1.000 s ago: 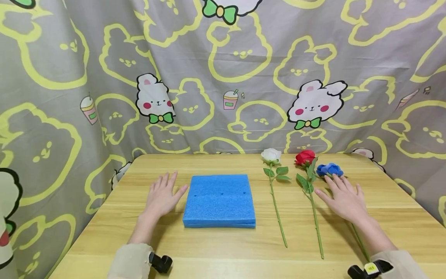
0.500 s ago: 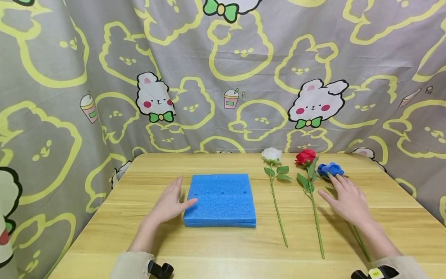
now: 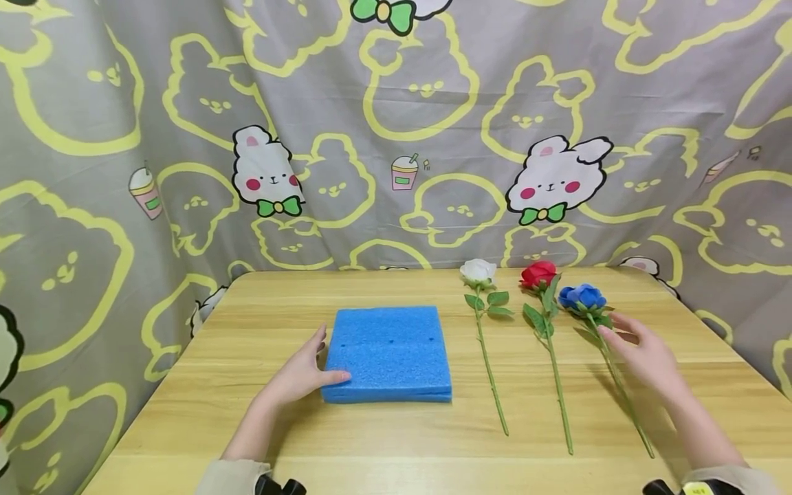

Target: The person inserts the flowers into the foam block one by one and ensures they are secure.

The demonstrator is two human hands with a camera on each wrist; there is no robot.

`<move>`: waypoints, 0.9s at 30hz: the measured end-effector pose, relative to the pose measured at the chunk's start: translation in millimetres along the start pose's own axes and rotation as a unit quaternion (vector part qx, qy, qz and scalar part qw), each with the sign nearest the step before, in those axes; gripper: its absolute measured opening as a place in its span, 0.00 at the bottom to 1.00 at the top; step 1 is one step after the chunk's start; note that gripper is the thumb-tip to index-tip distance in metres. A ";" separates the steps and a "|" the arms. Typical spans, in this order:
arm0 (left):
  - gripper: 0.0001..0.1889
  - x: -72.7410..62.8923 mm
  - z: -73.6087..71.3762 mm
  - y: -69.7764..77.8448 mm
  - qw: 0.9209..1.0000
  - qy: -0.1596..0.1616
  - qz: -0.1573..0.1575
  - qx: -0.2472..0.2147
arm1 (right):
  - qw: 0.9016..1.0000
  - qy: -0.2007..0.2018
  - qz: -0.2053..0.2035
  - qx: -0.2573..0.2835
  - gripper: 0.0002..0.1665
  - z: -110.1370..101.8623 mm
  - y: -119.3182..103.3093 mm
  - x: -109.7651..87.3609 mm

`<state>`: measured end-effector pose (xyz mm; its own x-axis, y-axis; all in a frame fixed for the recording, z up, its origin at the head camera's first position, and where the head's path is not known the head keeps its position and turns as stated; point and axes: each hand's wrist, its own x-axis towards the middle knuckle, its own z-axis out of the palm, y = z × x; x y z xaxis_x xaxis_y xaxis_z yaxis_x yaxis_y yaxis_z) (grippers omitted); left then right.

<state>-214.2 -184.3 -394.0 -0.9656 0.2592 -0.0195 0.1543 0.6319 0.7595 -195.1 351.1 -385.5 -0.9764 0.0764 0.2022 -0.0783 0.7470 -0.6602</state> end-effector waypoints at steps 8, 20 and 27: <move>0.55 -1.7 1.5 -0.1 1.000 -0.013 0.000 -0.027 | 0.986 -0.034 0.025 0.162 0.25 -16.9 24.3 -6.7; 0.57 -2.6 0.6 -3.2 0.998 -0.047 0.018 -0.049 | 0.924 -0.128 0.120 0.341 0.37 -20.9 52.0 -6.5; 0.59 -2.7 0.8 -3.8 0.996 -0.062 0.013 -0.062 | 0.898 -0.163 0.157 0.379 0.07 -15.0 61.4 -8.5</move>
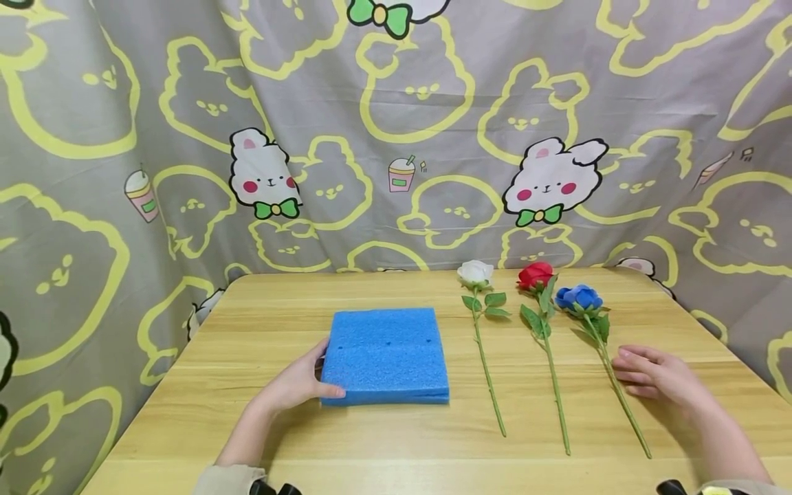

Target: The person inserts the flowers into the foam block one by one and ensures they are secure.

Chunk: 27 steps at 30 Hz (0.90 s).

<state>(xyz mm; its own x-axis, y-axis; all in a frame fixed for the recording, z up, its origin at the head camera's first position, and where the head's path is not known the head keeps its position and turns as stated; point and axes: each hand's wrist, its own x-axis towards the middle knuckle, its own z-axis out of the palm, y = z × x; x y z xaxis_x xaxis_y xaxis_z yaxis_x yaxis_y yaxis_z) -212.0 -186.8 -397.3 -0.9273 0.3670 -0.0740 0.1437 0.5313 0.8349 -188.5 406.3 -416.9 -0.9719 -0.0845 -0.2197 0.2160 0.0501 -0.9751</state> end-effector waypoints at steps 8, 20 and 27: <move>0.58 -2.4 -1.9 -0.8 1.000 -0.007 0.002 -0.001 | 1.000 -0.010 0.018 -0.014 0.11 4.0 1.1 -0.9; 0.57 -6.5 -2.6 -5.3 0.998 -0.025 0.014 -0.062 | 0.996 -0.064 0.008 -0.064 0.19 -0.3 -0.2 -0.5; 0.56 -5.0 0.6 -8.8 0.997 -0.029 0.020 -0.073 | 0.994 -0.074 0.006 -0.083 0.20 0.5 -0.6 -0.8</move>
<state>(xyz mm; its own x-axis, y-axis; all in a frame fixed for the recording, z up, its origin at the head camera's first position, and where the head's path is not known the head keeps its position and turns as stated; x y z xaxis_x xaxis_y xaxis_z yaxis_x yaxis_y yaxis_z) -208.4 -192.8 -404.6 -0.9000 0.4309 -0.0662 0.1251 0.4006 0.9077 -187.8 405.8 -416.2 -0.9421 -0.2286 -0.2454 0.1970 0.2151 -0.9565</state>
